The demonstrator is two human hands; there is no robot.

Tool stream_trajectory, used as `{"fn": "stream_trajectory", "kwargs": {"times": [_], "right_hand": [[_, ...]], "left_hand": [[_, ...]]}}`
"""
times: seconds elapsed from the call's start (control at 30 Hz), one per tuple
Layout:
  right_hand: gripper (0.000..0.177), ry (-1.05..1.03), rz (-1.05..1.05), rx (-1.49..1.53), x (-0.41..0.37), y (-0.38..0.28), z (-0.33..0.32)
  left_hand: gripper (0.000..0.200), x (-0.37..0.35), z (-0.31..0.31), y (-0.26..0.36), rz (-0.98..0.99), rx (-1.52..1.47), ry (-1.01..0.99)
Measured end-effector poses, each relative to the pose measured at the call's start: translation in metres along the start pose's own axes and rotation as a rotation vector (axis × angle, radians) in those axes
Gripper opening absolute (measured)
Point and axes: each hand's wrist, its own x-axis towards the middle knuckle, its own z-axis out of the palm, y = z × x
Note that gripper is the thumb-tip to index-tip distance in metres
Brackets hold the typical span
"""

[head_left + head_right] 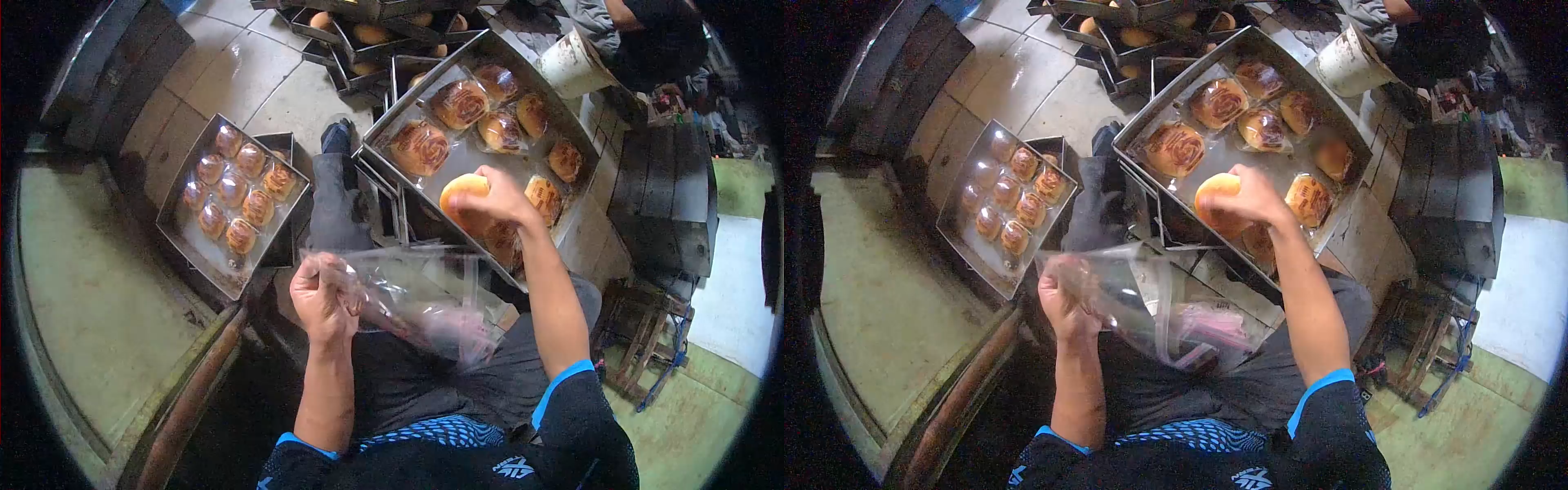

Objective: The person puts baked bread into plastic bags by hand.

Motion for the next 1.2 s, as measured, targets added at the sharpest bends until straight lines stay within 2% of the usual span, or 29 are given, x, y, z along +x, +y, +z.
{"fn": "stream_trajectory", "kwargs": {"times": [0.03, 0.07, 0.17, 0.23, 0.3, 0.37, 0.4, 0.43, 0.5, 0.53, 0.57, 0.6, 0.63, 0.73, 0.8, 0.87, 0.93, 1.03, 1.07, 1.1, 1.17, 1.2], "right_hand": [[0.059, 0.022, -0.144, 0.033, -0.012, 0.006, 0.004], [0.063, 0.044, -0.113, 0.075, -0.024, 0.012, 0.005], [0.056, 0.243, -0.101, 0.938, -0.083, 0.014, 0.005], [0.055, 0.099, -0.16, 1.222, -0.133, 0.009, 0.0], [0.055, -0.04, -0.236, 1.505, -0.185, 0.006, -0.005], [0.054, -0.119, -0.298, 1.335, -0.212, -0.01, 0.005], [0.052, -0.103, -0.235, 1.255, -0.222, -0.02, 0.012], [0.051, -0.016, -0.273, 1.182, -0.237, -0.037, 0.014], [0.054, 0.243, -0.317, 0.899, -0.26, -0.062, 0.023], [0.058, 0.388, -0.486, 0.65, -0.268, -0.067, 0.028], [0.063, 0.531, -0.643, 0.393, -0.273, -0.072, 0.032], [0.069, 0.447, -0.792, 0.251, -0.277, -0.078, 0.033], [0.07, 0.401, -0.85, 0.184, -0.28, -0.082, 0.044], [0.064, 0.542, -0.969, 0.158, -0.291, -0.092, 0.051], [0.058, 0.654, -1.073, 0.13, -0.296, -0.091, 0.042], [0.054, 0.624, -1.118, 0.024, -0.313, -0.089, 0.035], [0.054, 0.546, -1.164, -0.053, -0.318, -0.089, 0.035], [0.059, 0.669, -1.075, -0.046, -0.308, -0.096, 0.037], [0.064, 0.689, -0.956, -0.058, -0.308, -0.099, 0.037], [0.067, 0.615, -0.901, -0.091, -0.31, -0.101, 0.034], [0.071, 0.463, -0.783, -0.146, -0.314, -0.105, 0.028], [0.069, 0.535, -0.818, -0.087, -0.315, -0.104, 0.036]], "left_hand": [[0.02, 0.001, -0.001, -0.003, -0.007, 0.047, -0.011], [0.016, 0.003, 0.001, -0.008, 0.017, 0.064, 0.053], [0.011, 0.004, 0.009, -0.012, 0.086, 0.182, 0.061], [0.011, -0.001, 0.021, -0.006, 0.084, 0.282, 0.088], [0.014, -0.005, 0.026, -0.01, 0.161, 0.553, 0.077], [0.014, -0.016, 0.046, -0.016, 0.184, 0.517, 0.002], [0.016, -0.023, 0.048, -0.02, 0.199, 0.629, -0.021], [0.017, -0.026, 0.043, -0.026, 0.211, 0.605, -0.159], [0.033, -0.043, 0.068, -0.024, 0.485, 0.784, -0.075], [0.061, -0.064, 0.092, -0.008, 0.103, 0.533, -0.058], [0.067, -0.072, 0.093, -0.001, -0.059, 0.324, -0.208], [0.074, -0.081, 0.094, 0.005, -0.246, 0.136, -0.322], [0.074, -0.091, 0.102, 0.005, -0.352, -0.111, -0.423], [0.081, -0.119, 0.135, 0.023, 0.019, 0.051, -0.381], [0.089, -0.155, 0.133, 0.016, 0.173, 0.19, -0.529], [0.094, -0.166, 0.139, 0.025, 0.163, 0.108, -0.621], [0.097, -0.161, 0.162, 0.054, -0.016, -0.195, -0.642], [0.085, -0.15, 0.137, 0.029, 0.188, 0.205, -0.588], [0.079, -0.159, 0.143, 0.017, 0.179, 0.344, -0.471], [0.072, -0.166, 0.153, 0.012, 0.165, 0.482, -0.344], [0.071, -0.142, 0.138, 0.008, -0.071, 0.22, -0.284], [0.06, -0.129, 0.133, 0.013, -0.123, 0.012, -0.328]]}}
